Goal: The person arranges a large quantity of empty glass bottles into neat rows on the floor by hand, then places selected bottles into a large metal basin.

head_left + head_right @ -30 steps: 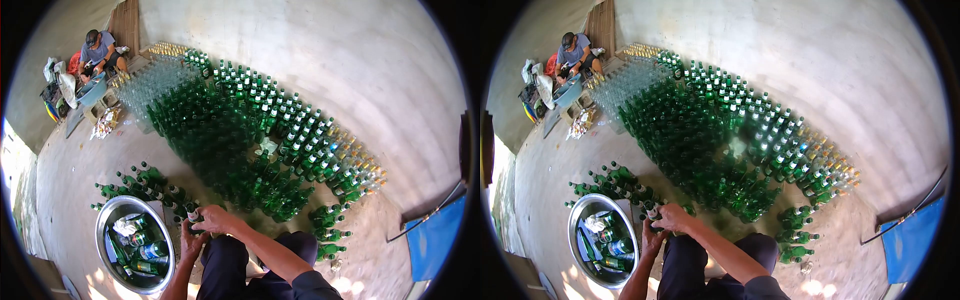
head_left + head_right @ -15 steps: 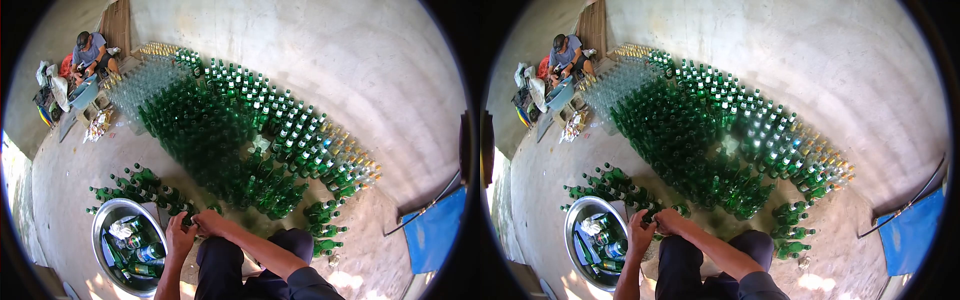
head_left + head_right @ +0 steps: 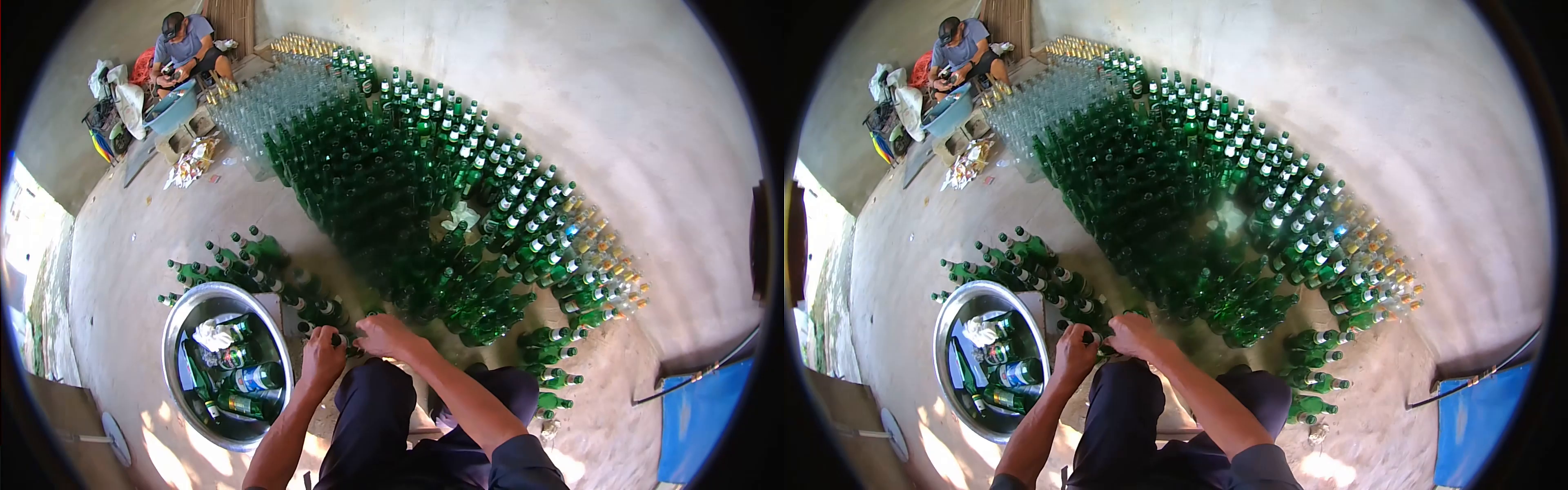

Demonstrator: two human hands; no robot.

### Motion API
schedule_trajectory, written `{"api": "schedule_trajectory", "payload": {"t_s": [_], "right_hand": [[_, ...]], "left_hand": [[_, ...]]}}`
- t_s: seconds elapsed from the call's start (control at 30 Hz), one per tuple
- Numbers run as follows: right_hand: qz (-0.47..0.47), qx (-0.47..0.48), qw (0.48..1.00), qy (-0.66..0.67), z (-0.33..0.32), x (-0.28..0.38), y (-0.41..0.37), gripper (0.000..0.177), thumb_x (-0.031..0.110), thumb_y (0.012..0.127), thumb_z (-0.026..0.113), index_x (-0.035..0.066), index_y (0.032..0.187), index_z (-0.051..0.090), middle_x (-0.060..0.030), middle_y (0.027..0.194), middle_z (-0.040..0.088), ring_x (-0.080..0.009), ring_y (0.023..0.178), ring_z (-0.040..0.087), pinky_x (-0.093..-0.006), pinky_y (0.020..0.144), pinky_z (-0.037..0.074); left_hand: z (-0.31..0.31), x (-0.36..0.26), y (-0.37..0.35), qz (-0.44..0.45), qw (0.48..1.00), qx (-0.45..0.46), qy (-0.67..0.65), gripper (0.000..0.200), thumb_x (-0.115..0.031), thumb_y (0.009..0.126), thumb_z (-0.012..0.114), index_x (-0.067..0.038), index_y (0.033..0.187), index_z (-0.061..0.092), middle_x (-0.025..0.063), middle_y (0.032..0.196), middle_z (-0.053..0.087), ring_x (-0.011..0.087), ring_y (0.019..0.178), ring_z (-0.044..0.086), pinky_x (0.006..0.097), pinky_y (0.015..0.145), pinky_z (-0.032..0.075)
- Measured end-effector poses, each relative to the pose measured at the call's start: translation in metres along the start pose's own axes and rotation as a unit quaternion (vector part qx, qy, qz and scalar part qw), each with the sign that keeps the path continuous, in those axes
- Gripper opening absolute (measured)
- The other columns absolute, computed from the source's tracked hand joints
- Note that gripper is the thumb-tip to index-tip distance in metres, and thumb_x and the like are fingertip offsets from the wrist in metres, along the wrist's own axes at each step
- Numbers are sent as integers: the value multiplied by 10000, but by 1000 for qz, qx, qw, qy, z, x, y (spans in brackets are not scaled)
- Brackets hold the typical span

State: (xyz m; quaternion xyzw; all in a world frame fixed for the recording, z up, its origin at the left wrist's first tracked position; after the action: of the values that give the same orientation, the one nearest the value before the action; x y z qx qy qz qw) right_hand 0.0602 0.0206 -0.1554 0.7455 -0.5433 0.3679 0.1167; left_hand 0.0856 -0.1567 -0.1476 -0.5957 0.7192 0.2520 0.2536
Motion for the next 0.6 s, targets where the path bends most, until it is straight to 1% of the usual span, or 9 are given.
{"api": "schedule_trajectory", "payload": {"t_s": [0.03,0.1,0.2,0.3,0.37,0.4,0.5,0.6], "right_hand": [[0,0,1000,0,-4,4,0,397,338,834,712,16,1066,703,-258,990,694,-420,976,664,-488,866,526],[18,30,999,-8,-14,6,-5,415,344,840,694,14,1091,702,-273,1016,689,-423,983,666,-473,876,528],[21,20,1000,5,-8,5,-8,418,351,851,674,5,1084,703,-277,1010,690,-423,976,668,-473,876,530],[18,33,999,27,-8,8,-11,402,333,855,645,-20,1038,704,-282,958,692,-429,941,673,-489,859,531],[19,34,999,22,-8,9,-11,393,327,850,647,-25,1016,702,-282,942,692,-431,929,673,-491,853,530],[15,40,999,19,-9,9,-11,384,320,844,648,-29,995,701,-281,926,692,-433,917,674,-494,848,530],[1,38,999,24,-7,8,-11,371,313,835,656,-31,968,697,-278,902,690,-436,901,674,-500,835,528],[2,27,999,25,-7,7,-12,361,309,833,661,-29,957,698,-279,888,689,-438,900,674,-501,829,528]], "left_hand": [[3,5,1,0,1000,0,0,242,-72,774,709,-19,980,594,217,944,616,448,874,619,509,732,507],[12,17,4,-4,1000,6,13,235,-70,774,700,-18,977,596,224,936,615,451,871,618,512,732,505],[30,44,5,24,999,1,25,239,-47,750,682,-13,967,588,242,924,617,464,861,615,525,732,502],[36,51,5,29,999,3,34,243,-38,736,665,-14,962,580,244,926,615,469,858,614,538,725,496],[42,60,4,8,998,11,64,212,-44,750,648,-14,944,567,245,922,614,473,860,613,547,725,491],[45,65,4,3,998,21,67,193,-47,762,635,-12,933,554,252,909,607,484,856,607,565,718,482],[54,74,0,11,997,30,66,176,-42,770,627,-10,920,539,258,887,598,496,845,599,580,710,477],[58,80,2,16,996,41,83,194,-45,783,624,-11,937,512,272,916,592,512,838,599,592,705,479]]}}
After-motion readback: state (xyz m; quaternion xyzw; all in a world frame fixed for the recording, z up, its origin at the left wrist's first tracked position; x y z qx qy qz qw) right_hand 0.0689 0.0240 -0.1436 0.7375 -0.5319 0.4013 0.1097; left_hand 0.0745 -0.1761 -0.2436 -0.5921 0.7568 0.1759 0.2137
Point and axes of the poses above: each hand's wrist, its own y-axis towards the middle knuckle, its own z-axis out of the palm, x = y × z, the point moved 2 cm from there along y, towards the middle knuckle
